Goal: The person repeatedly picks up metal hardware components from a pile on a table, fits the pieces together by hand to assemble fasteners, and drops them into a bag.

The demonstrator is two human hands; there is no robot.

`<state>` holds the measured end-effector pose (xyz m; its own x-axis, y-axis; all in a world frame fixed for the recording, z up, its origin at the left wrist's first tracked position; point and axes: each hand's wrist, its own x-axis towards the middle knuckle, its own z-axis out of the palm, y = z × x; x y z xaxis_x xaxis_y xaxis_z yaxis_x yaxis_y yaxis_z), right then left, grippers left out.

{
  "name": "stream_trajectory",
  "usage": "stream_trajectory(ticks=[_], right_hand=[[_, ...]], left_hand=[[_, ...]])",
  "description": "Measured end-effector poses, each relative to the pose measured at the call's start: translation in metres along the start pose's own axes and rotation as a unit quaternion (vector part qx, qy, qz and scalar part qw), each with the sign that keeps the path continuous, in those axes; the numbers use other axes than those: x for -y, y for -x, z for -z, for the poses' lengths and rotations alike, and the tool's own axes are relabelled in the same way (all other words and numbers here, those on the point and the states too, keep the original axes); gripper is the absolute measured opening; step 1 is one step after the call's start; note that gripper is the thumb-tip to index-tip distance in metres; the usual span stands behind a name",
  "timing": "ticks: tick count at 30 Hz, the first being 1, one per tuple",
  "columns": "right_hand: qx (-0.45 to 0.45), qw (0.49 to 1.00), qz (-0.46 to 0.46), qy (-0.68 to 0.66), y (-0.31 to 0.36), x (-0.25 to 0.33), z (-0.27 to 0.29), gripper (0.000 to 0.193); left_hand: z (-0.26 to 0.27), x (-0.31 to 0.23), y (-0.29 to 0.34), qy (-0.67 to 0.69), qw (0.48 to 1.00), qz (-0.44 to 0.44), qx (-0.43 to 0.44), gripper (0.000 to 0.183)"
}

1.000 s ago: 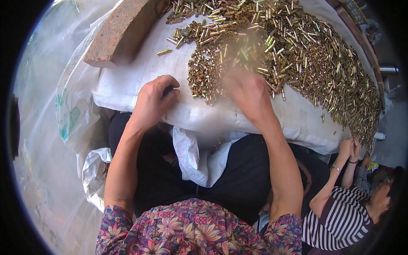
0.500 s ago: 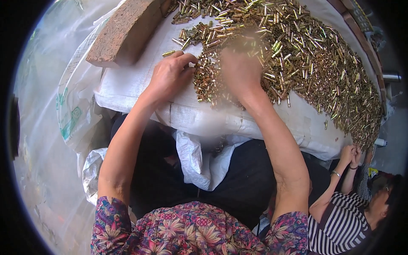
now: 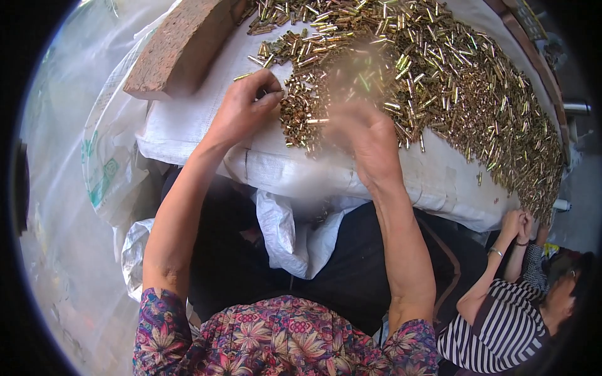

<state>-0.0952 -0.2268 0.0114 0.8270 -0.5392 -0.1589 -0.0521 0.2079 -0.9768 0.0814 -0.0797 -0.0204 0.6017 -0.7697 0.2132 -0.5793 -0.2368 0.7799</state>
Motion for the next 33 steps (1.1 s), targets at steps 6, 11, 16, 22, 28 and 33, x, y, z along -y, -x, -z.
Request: stream_trajectory(ticks=[6, 11, 16, 22, 28, 33], right_hand=[[0.037, 0.984, -0.053, -0.165, 0.02, -0.012, 0.001, 0.011], [0.052, 0.974, -0.081, -0.204, 0.036, -0.023, -0.008, 0.01], [0.035, 0.997, -0.017, -0.064, 0.042, -0.039, -0.041, 0.006], [0.109, 0.934, 0.161, 0.301, 0.029, -0.043, -0.054, 0.009], [0.19, 0.785, 0.313, 0.501, 0.02, -0.037, -0.065, 0.018], [0.235, 0.838, 0.212, 0.445, 0.02, -0.012, -0.054, 0.027]], left_hand=[[0.008, -0.026, 0.04, 0.421, 0.896, 0.122, 0.064, 0.011], [-0.003, -0.036, 0.061, 0.461, 0.864, 0.182, 0.087, 0.016], [-0.018, -0.016, 0.042, 0.35, 0.913, 0.164, -0.129, 0.024], [-0.006, 0.002, 0.052, 0.268, 0.951, 0.067, -0.14, 0.021], [0.016, -0.026, 0.08, 0.268, 0.95, 0.086, -0.133, 0.015], [0.019, -0.073, 0.125, 0.24, 0.957, 0.151, -0.061, 0.012]])
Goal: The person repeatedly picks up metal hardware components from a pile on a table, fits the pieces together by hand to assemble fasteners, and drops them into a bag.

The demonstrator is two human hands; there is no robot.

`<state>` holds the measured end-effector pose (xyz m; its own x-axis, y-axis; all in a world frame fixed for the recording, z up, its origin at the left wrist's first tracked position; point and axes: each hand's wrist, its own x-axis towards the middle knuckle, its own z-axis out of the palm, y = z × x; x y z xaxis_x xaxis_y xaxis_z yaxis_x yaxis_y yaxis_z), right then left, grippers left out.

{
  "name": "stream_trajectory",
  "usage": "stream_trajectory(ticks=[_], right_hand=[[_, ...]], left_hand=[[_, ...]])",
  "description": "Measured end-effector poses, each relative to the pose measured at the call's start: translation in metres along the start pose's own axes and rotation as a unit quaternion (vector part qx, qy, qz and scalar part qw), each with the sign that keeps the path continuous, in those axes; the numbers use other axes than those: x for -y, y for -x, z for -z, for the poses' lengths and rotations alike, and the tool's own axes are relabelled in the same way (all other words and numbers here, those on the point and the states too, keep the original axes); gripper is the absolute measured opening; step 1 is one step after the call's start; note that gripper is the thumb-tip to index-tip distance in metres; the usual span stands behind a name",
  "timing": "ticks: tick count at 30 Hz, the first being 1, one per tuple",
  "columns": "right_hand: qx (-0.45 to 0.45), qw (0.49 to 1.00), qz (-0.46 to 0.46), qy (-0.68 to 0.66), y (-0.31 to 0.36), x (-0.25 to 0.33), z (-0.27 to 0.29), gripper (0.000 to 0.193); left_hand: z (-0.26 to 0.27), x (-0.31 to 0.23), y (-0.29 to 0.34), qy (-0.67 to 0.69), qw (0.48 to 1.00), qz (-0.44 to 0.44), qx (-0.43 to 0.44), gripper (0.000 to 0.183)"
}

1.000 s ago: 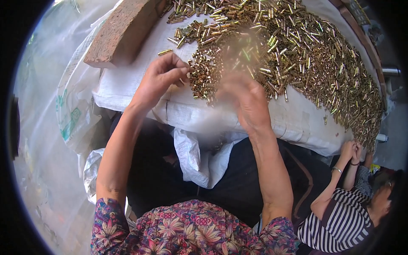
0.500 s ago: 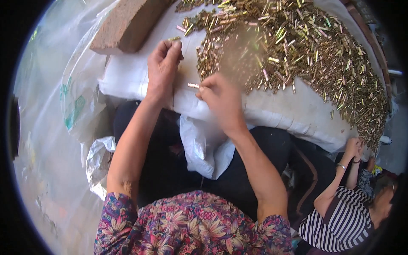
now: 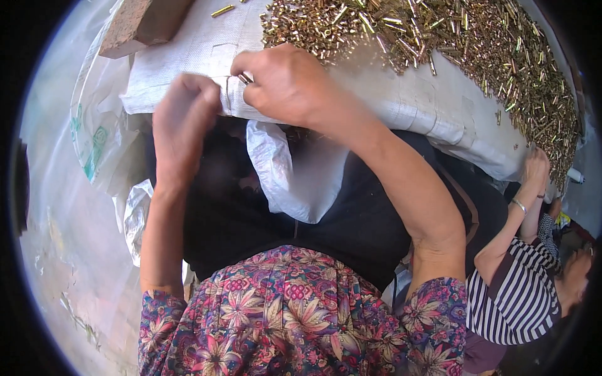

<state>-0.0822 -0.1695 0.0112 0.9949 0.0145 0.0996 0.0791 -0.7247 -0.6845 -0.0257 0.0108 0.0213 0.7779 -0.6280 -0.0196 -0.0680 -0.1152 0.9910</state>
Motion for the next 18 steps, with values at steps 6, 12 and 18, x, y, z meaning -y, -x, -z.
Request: stream_trajectory(ticks=[6, 12, 18], right_hand=[[-0.042, 0.894, -0.132, -0.426, 0.068, -0.008, 0.018, 0.008], [-0.092, 0.838, -0.185, -0.505, 0.129, -0.022, 0.03, 0.011], [-0.087, 0.797, -0.18, -0.569, 0.14, -0.045, 0.014, 0.007]], left_hand=[[-0.052, 0.027, 0.054, -0.298, 0.888, -0.103, 0.336, 0.013], [-0.031, 0.092, 0.083, -0.498, 0.743, -0.033, 0.446, 0.014], [-0.028, 0.115, 0.091, -0.518, 0.746, -0.016, 0.418, 0.017]])
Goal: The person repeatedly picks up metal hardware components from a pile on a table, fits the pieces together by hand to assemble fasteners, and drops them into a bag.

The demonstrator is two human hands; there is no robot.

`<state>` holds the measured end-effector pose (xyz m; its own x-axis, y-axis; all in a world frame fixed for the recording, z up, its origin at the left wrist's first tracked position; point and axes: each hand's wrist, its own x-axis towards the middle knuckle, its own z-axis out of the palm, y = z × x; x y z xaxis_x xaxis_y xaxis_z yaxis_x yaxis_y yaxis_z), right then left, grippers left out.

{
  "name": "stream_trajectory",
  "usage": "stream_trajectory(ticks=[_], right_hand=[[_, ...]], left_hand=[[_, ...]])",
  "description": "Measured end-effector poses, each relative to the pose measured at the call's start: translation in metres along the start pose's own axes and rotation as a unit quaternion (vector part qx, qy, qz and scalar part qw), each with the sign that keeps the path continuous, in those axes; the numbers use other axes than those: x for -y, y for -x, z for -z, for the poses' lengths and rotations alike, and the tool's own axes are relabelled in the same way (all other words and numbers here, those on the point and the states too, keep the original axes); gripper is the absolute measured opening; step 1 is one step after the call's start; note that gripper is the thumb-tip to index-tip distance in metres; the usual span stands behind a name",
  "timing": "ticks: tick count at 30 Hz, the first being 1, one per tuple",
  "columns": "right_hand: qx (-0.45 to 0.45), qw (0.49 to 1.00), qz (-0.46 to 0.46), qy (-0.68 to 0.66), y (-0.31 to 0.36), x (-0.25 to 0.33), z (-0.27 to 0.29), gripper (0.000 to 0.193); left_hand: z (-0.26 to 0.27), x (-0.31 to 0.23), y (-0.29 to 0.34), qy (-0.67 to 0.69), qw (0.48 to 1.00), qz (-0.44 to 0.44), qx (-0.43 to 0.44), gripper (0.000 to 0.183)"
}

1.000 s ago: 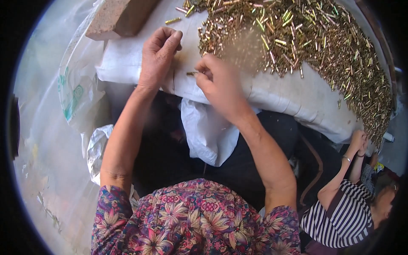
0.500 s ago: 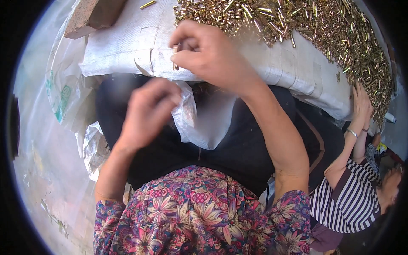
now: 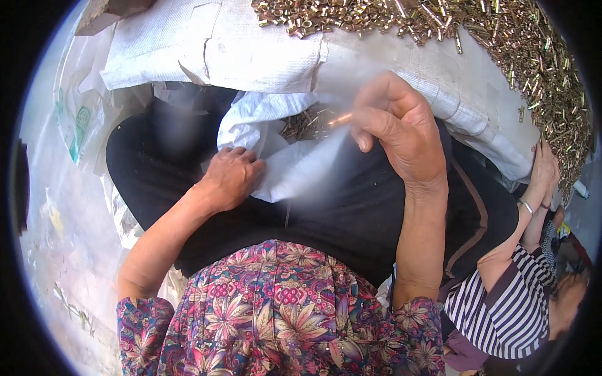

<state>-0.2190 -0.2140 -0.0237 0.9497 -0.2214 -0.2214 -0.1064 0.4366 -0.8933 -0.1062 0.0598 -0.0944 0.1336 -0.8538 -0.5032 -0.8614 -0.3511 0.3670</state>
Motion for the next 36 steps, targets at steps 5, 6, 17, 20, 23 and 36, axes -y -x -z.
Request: stream_trajectory(ticks=[5, 6, 17, 20, 23, 36], right_hand=[[-0.003, 1.0, 0.001, 0.015, -0.007, -0.004, -0.002, 0.011], [-0.009, 0.999, 0.006, 0.032, -0.008, -0.005, 0.0, 0.015], [-0.026, 0.991, -0.052, 0.123, -0.014, -0.009, -0.003, 0.007], [-0.015, 0.987, -0.051, 0.15, -0.015, -0.009, 0.0, 0.008], [-0.007, 0.988, -0.059, 0.143, -0.015, -0.013, 0.002, 0.008], [-0.007, 0.897, -0.061, 0.439, -0.017, -0.022, -0.003, 0.013]], left_hand=[[-0.019, 0.014, -0.008, -0.034, 0.992, 0.032, 0.12, 0.035], [-0.012, 0.01, -0.013, -0.02, 0.991, 0.026, 0.127, 0.037], [-0.032, 0.025, -0.047, 0.198, 0.98, 0.012, -0.009, 0.025], [-0.044, 0.049, -0.069, 0.218, 0.971, 0.097, -0.005, 0.033], [-0.058, 0.044, -0.081, 0.201, 0.967, 0.137, -0.083, 0.034], [-0.072, -0.034, -0.11, 0.255, 0.945, 0.01, 0.204, 0.046]])
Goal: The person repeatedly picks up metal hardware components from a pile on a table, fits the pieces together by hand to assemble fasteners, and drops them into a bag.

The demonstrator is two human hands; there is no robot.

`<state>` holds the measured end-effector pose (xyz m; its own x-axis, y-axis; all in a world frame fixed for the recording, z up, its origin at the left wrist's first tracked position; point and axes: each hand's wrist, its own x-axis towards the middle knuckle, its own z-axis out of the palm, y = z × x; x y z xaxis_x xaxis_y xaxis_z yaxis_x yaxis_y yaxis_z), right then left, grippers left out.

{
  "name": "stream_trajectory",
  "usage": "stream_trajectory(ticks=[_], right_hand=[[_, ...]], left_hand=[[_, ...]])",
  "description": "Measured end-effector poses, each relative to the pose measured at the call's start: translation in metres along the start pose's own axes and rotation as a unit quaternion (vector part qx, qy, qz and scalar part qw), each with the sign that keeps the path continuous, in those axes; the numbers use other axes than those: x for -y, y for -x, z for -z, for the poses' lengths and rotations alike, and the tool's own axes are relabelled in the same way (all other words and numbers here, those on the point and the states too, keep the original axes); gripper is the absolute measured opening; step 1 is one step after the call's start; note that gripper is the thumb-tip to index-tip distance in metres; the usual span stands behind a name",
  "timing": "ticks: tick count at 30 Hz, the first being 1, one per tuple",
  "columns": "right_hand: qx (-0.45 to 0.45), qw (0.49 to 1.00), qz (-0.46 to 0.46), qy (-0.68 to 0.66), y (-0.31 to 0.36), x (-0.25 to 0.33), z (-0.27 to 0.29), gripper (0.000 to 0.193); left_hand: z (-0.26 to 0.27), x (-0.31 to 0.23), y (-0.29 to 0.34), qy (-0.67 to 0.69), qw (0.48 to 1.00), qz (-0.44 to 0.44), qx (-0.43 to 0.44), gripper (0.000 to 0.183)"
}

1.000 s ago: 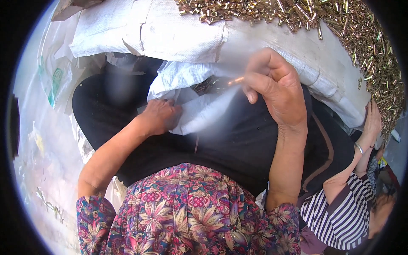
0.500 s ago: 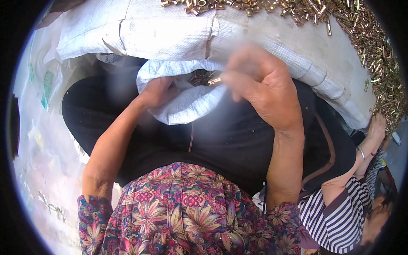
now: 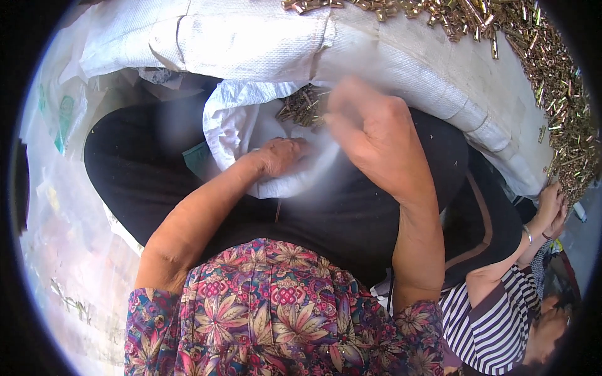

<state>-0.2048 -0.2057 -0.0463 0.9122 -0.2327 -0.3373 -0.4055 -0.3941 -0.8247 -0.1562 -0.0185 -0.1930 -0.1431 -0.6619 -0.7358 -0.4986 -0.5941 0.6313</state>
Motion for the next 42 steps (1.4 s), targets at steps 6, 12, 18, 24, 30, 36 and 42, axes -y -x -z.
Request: stream_trajectory(ticks=[6, 12, 18, 24, 30, 36, 42], right_hand=[[-0.008, 1.0, -0.014, 0.008, -0.004, 0.001, -0.008, 0.018], [0.0, 0.999, -0.029, 0.03, -0.008, -0.006, -0.01, 0.021], [0.005, 1.0, 0.013, 0.027, -0.01, -0.011, -0.011, 0.008], [-0.009, 1.0, -0.002, 0.024, -0.008, -0.013, -0.014, 0.008], [0.001, 0.999, 0.033, 0.03, -0.009, -0.009, -0.014, 0.008], [-0.004, 0.999, 0.016, 0.04, -0.008, -0.007, -0.012, 0.008], [-0.007, 0.999, 0.023, 0.038, -0.008, -0.006, -0.012, 0.008]], left_hand=[[-0.039, 0.039, -0.018, 0.048, 0.993, -0.101, -0.026, 0.049], [-0.03, 0.038, -0.021, 0.082, 0.992, -0.099, 0.019, 0.053], [-0.019, 0.033, -0.024, 0.055, 0.994, -0.091, 0.032, 0.054], [-0.015, 0.03, -0.024, 0.082, 0.994, -0.033, -0.059, 0.045], [-0.013, 0.013, -0.042, -0.001, 0.992, 0.087, -0.09, 0.036], [-0.028, 0.0, -0.057, -0.043, 0.979, 0.081, -0.182, 0.034], [-0.029, 0.011, -0.075, -0.041, 0.984, 0.066, -0.162, 0.036]])
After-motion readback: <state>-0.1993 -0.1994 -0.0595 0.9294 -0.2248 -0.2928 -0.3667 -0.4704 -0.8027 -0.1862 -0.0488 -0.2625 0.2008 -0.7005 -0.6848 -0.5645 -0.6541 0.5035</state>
